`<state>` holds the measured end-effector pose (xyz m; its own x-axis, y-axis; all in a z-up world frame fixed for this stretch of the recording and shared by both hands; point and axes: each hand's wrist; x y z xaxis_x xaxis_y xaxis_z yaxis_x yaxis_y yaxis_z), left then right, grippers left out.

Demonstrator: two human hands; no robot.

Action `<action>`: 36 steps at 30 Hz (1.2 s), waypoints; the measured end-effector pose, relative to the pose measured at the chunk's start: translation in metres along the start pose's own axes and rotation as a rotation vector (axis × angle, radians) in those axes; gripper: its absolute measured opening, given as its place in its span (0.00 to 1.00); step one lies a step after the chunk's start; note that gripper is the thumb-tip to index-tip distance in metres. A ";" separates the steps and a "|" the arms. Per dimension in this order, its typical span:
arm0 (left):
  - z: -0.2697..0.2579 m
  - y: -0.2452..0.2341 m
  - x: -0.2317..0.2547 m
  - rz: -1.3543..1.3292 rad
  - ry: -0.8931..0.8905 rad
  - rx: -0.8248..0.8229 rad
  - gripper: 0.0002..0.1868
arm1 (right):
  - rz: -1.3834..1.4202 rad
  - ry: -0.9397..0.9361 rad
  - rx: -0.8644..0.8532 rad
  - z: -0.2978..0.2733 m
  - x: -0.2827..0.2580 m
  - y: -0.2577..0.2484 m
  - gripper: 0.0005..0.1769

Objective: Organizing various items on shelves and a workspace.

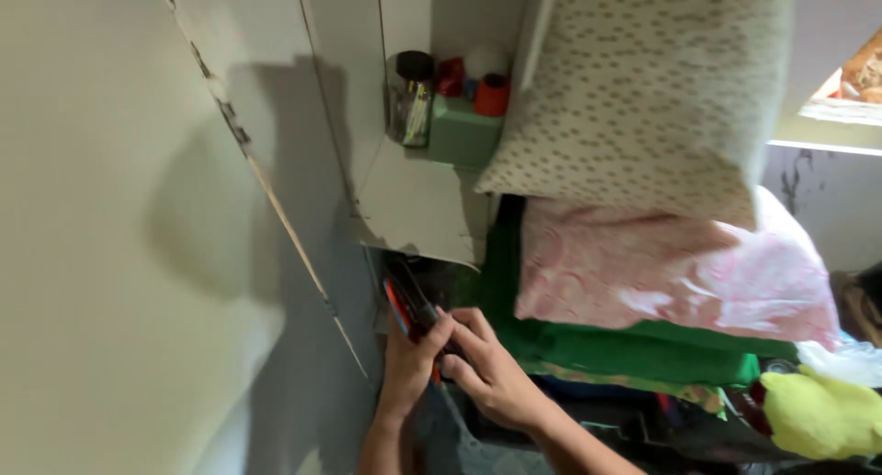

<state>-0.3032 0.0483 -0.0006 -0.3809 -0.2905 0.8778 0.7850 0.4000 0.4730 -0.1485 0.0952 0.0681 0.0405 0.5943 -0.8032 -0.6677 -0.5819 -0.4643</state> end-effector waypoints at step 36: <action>0.230 -0.095 -0.017 0.318 0.328 0.306 0.20 | -0.334 0.355 0.529 0.380 0.227 0.091 0.16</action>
<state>-0.4838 0.2153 -0.0433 0.0623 -0.3500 0.9347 0.6405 0.7322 0.2315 -0.4825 0.3879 -0.0151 0.4842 0.4251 -0.7647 -0.8448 -0.0002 -0.5350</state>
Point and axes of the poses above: each hand's wrist, its own z-axis towards the middle knuckle, its own y-axis out of the palm, x = y × z, and after that the axes turned 2 degrees about y, right-handed
